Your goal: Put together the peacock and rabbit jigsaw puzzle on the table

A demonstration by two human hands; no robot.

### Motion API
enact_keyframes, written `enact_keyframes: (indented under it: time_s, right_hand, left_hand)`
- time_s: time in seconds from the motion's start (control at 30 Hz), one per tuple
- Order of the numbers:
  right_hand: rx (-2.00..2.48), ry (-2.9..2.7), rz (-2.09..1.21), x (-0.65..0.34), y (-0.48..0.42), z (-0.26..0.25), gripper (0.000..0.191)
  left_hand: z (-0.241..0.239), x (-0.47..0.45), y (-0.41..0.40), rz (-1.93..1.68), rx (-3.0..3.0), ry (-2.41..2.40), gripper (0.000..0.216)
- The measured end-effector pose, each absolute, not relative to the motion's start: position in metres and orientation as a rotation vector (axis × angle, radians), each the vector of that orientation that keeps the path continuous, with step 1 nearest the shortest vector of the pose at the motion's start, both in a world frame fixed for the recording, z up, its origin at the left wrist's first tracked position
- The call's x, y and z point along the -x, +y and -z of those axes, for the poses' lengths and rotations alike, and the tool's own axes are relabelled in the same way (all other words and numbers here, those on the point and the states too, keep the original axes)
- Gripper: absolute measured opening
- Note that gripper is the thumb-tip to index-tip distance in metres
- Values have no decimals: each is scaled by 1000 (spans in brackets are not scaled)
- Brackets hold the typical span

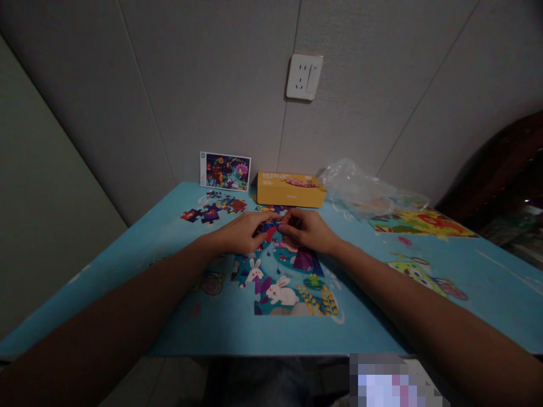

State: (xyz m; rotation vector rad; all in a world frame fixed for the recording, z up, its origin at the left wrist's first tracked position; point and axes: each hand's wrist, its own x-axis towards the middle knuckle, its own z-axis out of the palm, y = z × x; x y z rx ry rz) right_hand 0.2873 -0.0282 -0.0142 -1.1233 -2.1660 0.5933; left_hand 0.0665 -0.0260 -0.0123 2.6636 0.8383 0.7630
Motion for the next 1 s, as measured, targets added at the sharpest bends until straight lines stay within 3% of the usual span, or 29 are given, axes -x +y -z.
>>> enact_keyframes:
  time_s: [0.7,1.0]
  right_hand:
    - [1097,-2078,-655,-287,-29,15,15]
    - [1179,-1950,-622,-287,-29,12,15]
  left_hand:
    - [13,-65,-22,-691,-2590,1088,52]
    - [21,-70,-15,-979,-2063,963,47]
